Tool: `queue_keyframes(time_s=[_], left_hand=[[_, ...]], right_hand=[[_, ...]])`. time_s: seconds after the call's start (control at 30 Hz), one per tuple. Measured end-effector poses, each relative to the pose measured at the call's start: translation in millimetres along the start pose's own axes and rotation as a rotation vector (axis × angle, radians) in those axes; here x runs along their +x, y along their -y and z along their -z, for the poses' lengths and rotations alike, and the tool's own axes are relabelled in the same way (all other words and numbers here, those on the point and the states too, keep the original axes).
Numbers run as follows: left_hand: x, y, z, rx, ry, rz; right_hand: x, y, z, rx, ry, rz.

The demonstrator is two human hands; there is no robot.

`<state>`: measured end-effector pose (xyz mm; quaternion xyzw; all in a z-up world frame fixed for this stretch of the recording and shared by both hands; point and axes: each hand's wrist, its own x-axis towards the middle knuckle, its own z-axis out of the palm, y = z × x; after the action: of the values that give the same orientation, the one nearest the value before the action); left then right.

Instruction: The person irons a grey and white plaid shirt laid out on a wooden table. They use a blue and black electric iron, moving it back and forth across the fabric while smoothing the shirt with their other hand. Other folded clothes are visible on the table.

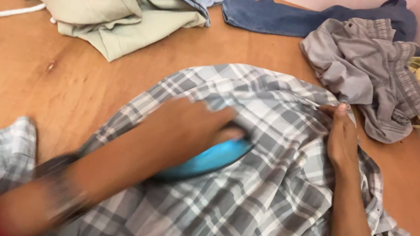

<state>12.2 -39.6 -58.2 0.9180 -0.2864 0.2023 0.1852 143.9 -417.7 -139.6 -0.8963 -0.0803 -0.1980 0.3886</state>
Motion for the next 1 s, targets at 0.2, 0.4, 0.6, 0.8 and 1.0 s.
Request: queue_keyframes(time_s=[0.2, 0.4, 0.6, 0.8, 1.0], left_hand=[[-77.5, -18.3, 98.1, -0.037, 0.667, 0.468], [-36.8, 3.8, 77.1, -0.077, 0.555, 0.24], [28.5, 65.2, 25.5, 0.098, 0.281, 0.053], [80.1, 142.5, -16.5, 0.276, 0.134, -0.06], [127.4, 183.6, -26.1, 0.366, 0.102, 0.042]], right_hand=[[-4.5, 8.3, -11.0, -0.044, 0.029, 0.032], [-6.6, 20.0, -13.3, -0.057, 0.063, 0.102], [-4.9, 27.6, -12.4, -0.015, 0.086, 0.073], [-17.0, 29.8, -10.9, -0.099, 0.102, 0.086], [-11.8, 45.5, -28.3, -0.152, 0.162, 0.345]])
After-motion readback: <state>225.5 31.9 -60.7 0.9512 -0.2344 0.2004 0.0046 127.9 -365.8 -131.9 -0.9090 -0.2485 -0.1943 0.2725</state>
